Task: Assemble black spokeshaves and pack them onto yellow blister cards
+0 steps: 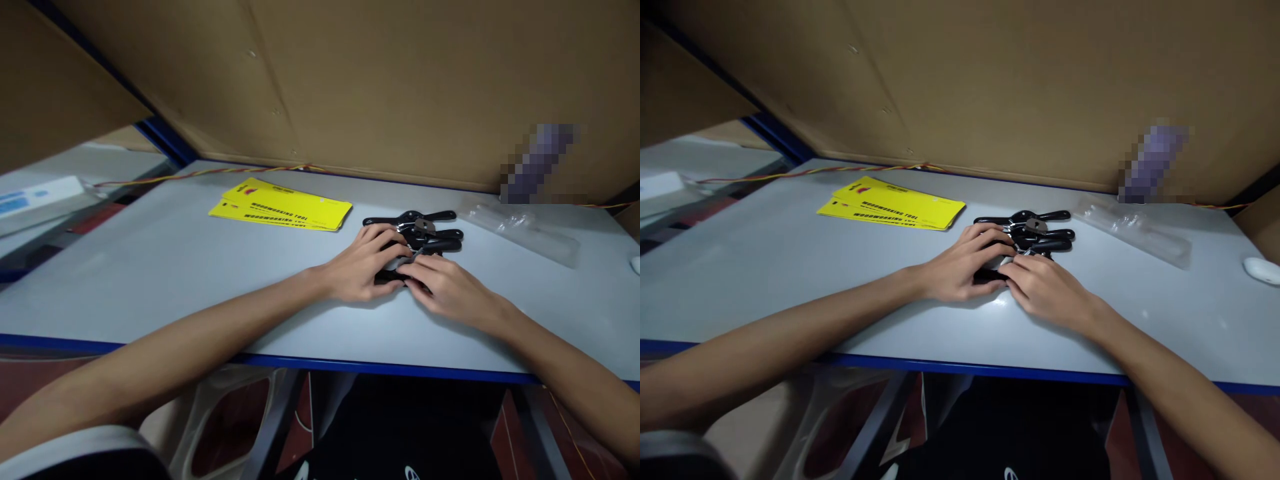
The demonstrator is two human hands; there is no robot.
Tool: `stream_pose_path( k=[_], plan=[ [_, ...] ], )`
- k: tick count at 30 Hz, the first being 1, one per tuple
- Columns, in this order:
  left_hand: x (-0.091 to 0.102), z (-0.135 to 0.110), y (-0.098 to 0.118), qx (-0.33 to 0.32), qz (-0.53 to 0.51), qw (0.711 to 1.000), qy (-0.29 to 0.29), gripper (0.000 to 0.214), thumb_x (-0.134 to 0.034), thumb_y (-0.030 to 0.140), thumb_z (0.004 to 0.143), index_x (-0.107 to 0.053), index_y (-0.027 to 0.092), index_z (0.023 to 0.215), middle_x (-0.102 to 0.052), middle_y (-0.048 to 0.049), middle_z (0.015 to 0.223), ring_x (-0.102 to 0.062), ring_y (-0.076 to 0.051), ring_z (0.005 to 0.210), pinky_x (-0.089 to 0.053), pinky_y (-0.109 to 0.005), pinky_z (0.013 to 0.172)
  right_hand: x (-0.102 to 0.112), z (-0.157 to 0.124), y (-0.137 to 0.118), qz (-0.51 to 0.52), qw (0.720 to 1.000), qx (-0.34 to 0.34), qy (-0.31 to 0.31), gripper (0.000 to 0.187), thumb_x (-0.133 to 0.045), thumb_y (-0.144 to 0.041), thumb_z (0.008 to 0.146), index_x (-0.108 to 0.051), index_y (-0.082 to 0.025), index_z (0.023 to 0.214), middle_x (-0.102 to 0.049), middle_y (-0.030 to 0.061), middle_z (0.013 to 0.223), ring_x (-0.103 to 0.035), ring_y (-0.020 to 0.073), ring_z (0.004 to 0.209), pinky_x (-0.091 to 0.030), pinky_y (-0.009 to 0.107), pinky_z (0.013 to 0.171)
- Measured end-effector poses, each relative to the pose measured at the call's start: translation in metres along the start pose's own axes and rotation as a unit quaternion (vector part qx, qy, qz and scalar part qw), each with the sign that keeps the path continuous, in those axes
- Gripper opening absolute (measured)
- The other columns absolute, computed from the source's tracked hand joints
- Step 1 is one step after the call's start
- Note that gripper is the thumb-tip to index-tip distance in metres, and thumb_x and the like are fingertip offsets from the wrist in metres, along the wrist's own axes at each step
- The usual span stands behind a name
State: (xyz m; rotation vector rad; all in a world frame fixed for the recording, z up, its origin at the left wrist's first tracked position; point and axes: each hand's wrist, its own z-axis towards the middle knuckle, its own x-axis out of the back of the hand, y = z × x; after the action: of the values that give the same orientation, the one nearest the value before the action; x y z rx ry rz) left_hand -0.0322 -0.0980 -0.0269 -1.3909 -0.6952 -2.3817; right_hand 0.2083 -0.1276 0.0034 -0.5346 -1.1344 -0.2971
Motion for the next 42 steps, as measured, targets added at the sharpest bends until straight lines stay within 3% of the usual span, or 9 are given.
stream_pose_path(
  k=[3, 5, 8, 12, 18, 22, 27, 34, 42],
  plan=[
    [0.001, 0.000, 0.000, 0.000, -0.009, 1.000, 0.002, 0.045, -0.064, 0.047, 0.095, -0.062, 0.020, 0.131, -0.066, -0.0153, 0.135, -0.049, -0.037, 0.136, -0.043, -0.059, 0.115, 0.005, -0.001, 0.002, 0.010, 1.000, -0.024, -0.005, 0.030, -0.052, -0.016, 0.102, -0.076, -0.015, 0.120, -0.076, 0.0112, 0.102, -0.069, 0.0219, 0.087, -0.056, 0.039, 0.082],
    [0.001, 0.000, 0.000, 0.003, -0.012, 1.000, 0.001, 0.046, -0.065, 0.048, 0.095, -0.063, 0.020, 0.132, -0.066, -0.0152, 0.135, -0.048, -0.037, 0.137, -0.043, -0.059, 0.115, 0.007, -0.001, 0.005, -0.019, 1.000, -0.024, -0.001, 0.029, -0.050, -0.018, 0.105, -0.078, -0.014, 0.112, -0.076, 0.0109, 0.096, -0.068, 0.0214, 0.084, -0.054, 0.038, 0.081],
    [0.001, -0.001, 0.000, 0.008, -0.013, 1.000, -0.005, 0.048, -0.065, 0.050, 0.096, -0.064, 0.021, 0.134, -0.065, -0.0152, 0.136, -0.048, -0.037, 0.137, -0.041, -0.059, 0.117, 0.009, -0.002, 0.008, -0.084, 0.996, -0.001, 0.006, 0.032, -0.049, -0.022, 0.107, -0.078, -0.014, 0.097, -0.075, 0.0109, 0.090, -0.067, 0.0210, 0.081, -0.051, 0.037, 0.078],
    [0.001, -0.001, 0.000, 0.002, -0.019, 1.000, -0.007, 0.050, -0.064, 0.050, 0.097, -0.065, 0.020, 0.136, -0.065, -0.0148, 0.136, -0.048, -0.036, 0.136, -0.041, -0.059, 0.117, 0.007, -0.004, 0.005, -0.112, 0.993, 0.038, -0.019, 0.028, -0.054, -0.025, 0.105, -0.076, -0.015, 0.091, -0.076, 0.0095, 0.090, -0.064, 0.0189, 0.074, -0.045, 0.035, 0.073],
    [0.000, -0.001, -0.001, 0.003, -0.024, 1.000, -0.006, 0.048, -0.065, 0.047, 0.095, -0.065, 0.021, 0.136, -0.065, -0.0146, 0.137, -0.046, -0.037, 0.138, -0.040, -0.060, 0.118, 0.010, -0.003, 0.003, -0.134, 0.990, 0.044, -0.024, 0.024, -0.054, -0.022, 0.101, -0.076, -0.017, 0.107, -0.076, 0.0073, 0.091, -0.058, 0.0168, 0.069, -0.037, 0.034, 0.070],
    [0.000, -0.001, -0.001, 0.007, -0.029, 1.000, 0.000, 0.054, -0.066, 0.049, 0.095, -0.059, 0.021, 0.141, -0.064, -0.0153, 0.138, -0.046, -0.037, 0.138, -0.042, -0.060, 0.117, 0.017, -0.005, 0.008, -0.162, 0.987, 0.024, -0.007, 0.023, -0.054, -0.021, 0.096, -0.076, -0.015, 0.096, -0.074, 0.0081, 0.086, -0.054, 0.0168, 0.065, -0.034, 0.034, 0.066],
    [0.000, -0.001, -0.001, 0.005, -0.042, 0.999, 0.001, 0.047, -0.066, 0.048, 0.095, -0.057, 0.022, 0.133, -0.065, -0.0138, 0.136, -0.048, -0.035, 0.137, -0.043, -0.058, 0.117, 0.018, -0.006, 0.006, -0.115, 0.991, 0.050, -0.042, 0.022, -0.054, -0.021, 0.096, -0.075, -0.017, 0.090, -0.070, 0.0060, 0.084, -0.050, 0.0155, 0.064, -0.033, 0.034, 0.066],
    [-0.001, -0.001, 0.000, 0.003, -0.027, 1.000, 0.002, 0.047, -0.066, 0.047, 0.095, -0.063, 0.021, 0.134, -0.065, -0.0148, 0.137, -0.047, -0.037, 0.139, -0.041, -0.059, 0.118, 0.013, -0.004, 0.005, -0.137, 0.990, 0.035, -0.027, 0.029, -0.051, -0.020, 0.100, -0.078, -0.018, 0.112, -0.073, 0.0087, 0.094, -0.055, 0.0167, 0.068, -0.032, 0.034, 0.065],
    [0.000, -0.001, 0.000, 0.017, -0.024, 1.000, -0.009, 0.050, -0.066, 0.050, 0.095, -0.064, 0.021, 0.136, -0.064, -0.0153, 0.138, -0.045, -0.038, 0.139, -0.040, -0.061, 0.118, 0.017, -0.005, 0.010, -0.165, 0.986, 0.013, -0.016, 0.024, -0.053, -0.020, 0.097, -0.077, -0.016, 0.102, -0.074, 0.0086, 0.090, -0.055, 0.0159, 0.065, -0.031, 0.034, 0.064]
  ],
)
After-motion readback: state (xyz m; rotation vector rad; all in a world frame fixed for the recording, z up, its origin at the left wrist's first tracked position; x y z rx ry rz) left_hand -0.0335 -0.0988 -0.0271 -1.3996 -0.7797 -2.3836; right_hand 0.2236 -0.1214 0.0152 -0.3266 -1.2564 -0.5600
